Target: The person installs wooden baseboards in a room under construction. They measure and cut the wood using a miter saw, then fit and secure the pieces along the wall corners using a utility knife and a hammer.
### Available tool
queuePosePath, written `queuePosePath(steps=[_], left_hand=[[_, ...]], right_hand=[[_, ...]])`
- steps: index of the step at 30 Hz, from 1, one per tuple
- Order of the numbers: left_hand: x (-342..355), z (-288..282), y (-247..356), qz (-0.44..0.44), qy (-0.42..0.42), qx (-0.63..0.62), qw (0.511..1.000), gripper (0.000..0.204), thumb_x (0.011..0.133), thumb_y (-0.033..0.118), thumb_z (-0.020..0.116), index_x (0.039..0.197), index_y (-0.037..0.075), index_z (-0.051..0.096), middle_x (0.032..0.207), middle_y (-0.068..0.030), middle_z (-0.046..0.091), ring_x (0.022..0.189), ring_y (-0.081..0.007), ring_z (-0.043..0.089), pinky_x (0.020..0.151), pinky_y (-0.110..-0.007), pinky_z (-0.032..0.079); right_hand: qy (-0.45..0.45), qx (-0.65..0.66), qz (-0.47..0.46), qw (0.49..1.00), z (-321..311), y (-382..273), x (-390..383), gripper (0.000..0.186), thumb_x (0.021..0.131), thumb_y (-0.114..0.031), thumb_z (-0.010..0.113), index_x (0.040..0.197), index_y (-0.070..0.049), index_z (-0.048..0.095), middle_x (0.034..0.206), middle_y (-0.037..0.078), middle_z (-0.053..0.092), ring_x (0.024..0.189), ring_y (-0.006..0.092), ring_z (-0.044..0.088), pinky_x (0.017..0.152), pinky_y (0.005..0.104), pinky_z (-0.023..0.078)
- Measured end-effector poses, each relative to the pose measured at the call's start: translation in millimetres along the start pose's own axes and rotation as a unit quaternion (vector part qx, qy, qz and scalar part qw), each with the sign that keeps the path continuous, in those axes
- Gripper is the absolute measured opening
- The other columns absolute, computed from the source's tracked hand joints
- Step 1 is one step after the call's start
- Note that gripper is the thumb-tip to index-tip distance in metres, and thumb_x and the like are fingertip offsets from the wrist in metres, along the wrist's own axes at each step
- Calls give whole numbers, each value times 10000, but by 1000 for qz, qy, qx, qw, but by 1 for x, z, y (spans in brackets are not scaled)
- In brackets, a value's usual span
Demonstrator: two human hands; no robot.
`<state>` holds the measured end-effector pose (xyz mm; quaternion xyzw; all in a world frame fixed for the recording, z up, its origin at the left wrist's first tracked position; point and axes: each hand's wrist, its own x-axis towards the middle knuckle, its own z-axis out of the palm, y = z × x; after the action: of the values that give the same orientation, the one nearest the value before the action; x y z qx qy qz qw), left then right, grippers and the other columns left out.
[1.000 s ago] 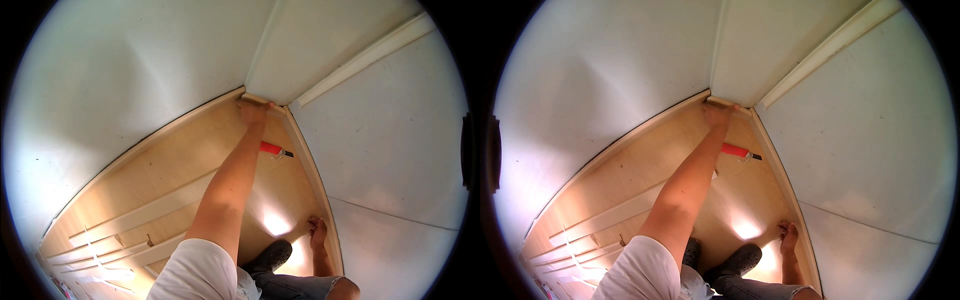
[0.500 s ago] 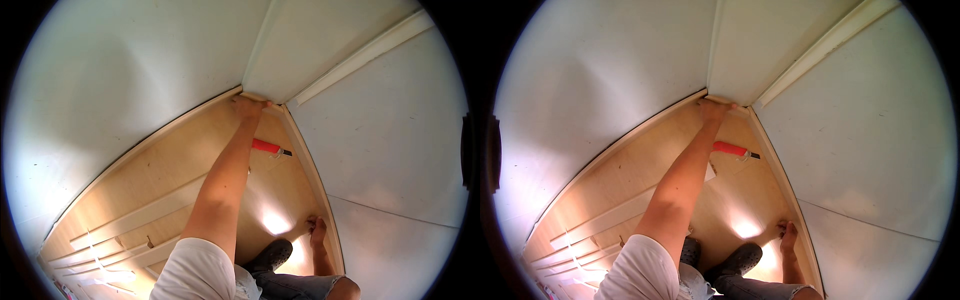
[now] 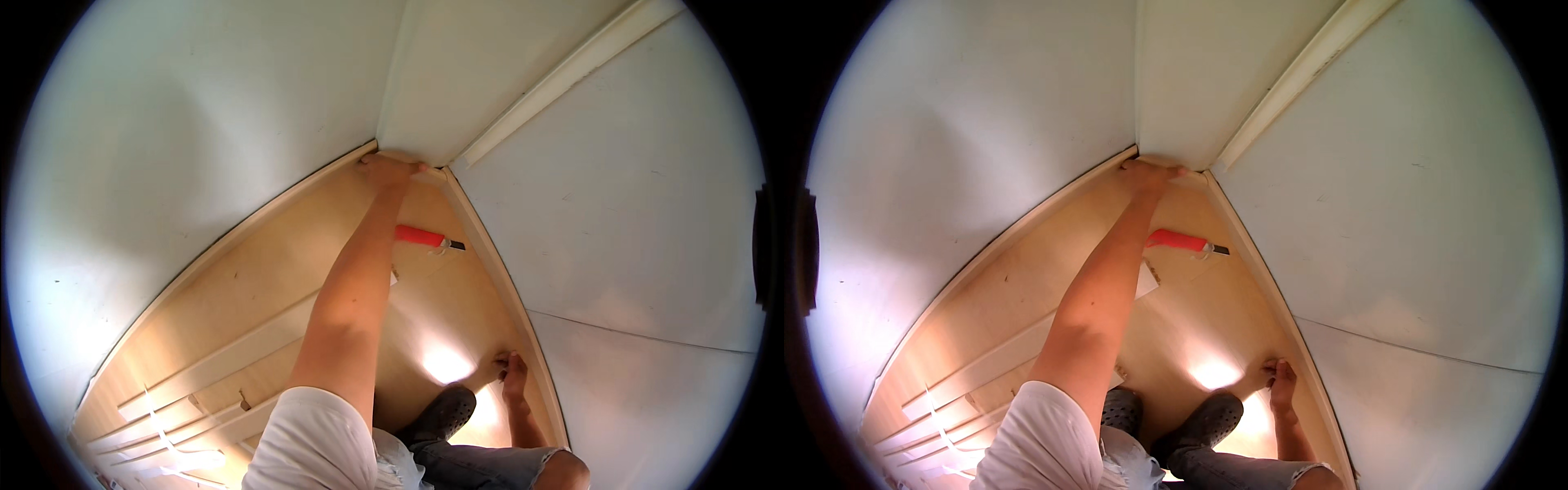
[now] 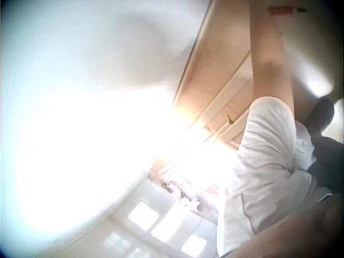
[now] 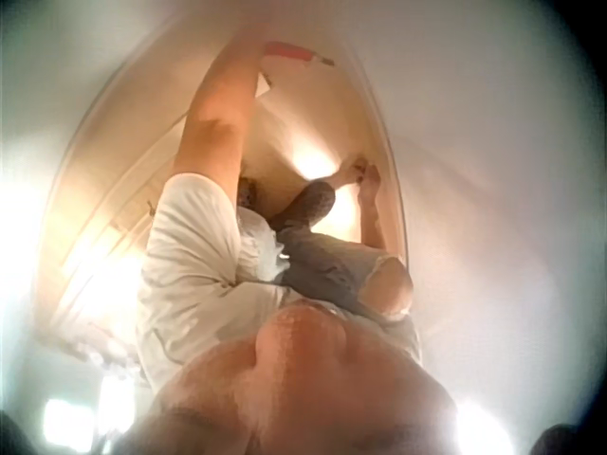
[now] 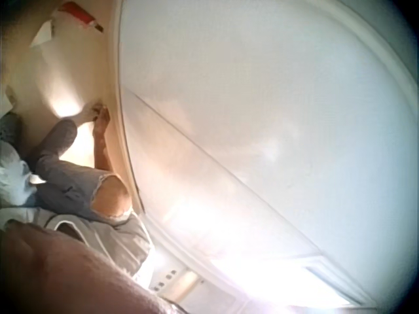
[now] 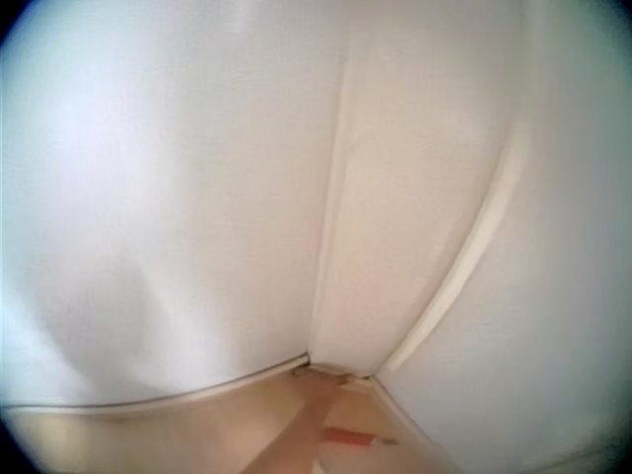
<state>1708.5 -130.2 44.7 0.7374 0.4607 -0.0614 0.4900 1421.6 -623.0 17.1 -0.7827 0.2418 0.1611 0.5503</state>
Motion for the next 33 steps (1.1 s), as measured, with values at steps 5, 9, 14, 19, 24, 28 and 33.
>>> queuePosePath(steps=[5, 9, 14, 19, 24, 28, 33], left_hand=[[12, 6, -6, 34, 20, 41, 998, 1431, 553, 510, 968, 1449, -222, 126, 1476, -341, 335, 1430, -398, 296, 1155, -385, 376], [20, 15, -12, 35, 36, 29, 998, 1413, 551, 544, 957, 1441, -223, 172, 1500, -353, 298, 1445, -396, 268, 1181, -392, 338], [38, 24, -25, 77, 55, 98, 991, 1475, 547, 625, 924, 1464, -233, 150, 1548, -359, 283, 1442, -361, 370, 1181, -378, 342], [34, 28, -23, 84, 71, 95, 989, 1395, 544, 631, 922, 1420, -213, 239, 1472, -334, 367, 1374, -369, 421, 1130, -396, 390], [35, 29, -32, 102, 94, 75, 988, 1295, 538, 617, 932, 1353, -193, 336, 1376, -312, 472, 1273, -365, 513, 1055, -407, 453], [37, 30, -40, 124, 115, 43, 985, 1216, 533, 606, 940, 1300, -177, 414, 1298, -295, 555, 1192, -362, 587, 994, -416, 503], [32, 34, -42, 141, 143, 35, 979, 1129, 535, 608, 938, 1239, -157, 500, 1226, -271, 640, 1108, -357, 663, 925, -431, 557]], right_hand=[[-21, 2, -8, 1000, 2, 4, -5, 392, 1076, -386, 481, 922, -81, 674, 773, 40, 698, 573, 88, 558, 494, 241, 404], [-26, -10, -22, 999, -1, 12, -20, 413, 1075, -399, 482, 926, -62, 669, 791, 48, 698, 611, 97, 600, 507, 243, 418], [-36, -18, -16, 999, -1, 11, -33, 418, 1078, -395, 476, 939, -47, 663, 830, 63, 704, 675, 116, 645, 528, 245, 433], [-43, -6, -37, 998, -6, 21, -41, 435, 1079, -402, 466, 957, -36, 666, 827, 75, 706, 666, 127, 636, 534, 247, 439], [-65, -79, -52, 993, -15, 13, -54, 502, 1079, -433, 445, 949, -7, 677, 803, 89, 706, 649, 136, 619, 547, 252, 448], [-52, -62, -52, 995, -13, 15, -66, 525, 1076, -444, 449, 923, -9, 698, 801, 93, 708, 589, 123, 562, 546, 261, 449], [-29, -38, -22, 999, -26, 53, -69, 530, 1062, -475, 474, 916, -17, 695, 764, 90, 686, 567, 127, 546, 530, 266, 438]])
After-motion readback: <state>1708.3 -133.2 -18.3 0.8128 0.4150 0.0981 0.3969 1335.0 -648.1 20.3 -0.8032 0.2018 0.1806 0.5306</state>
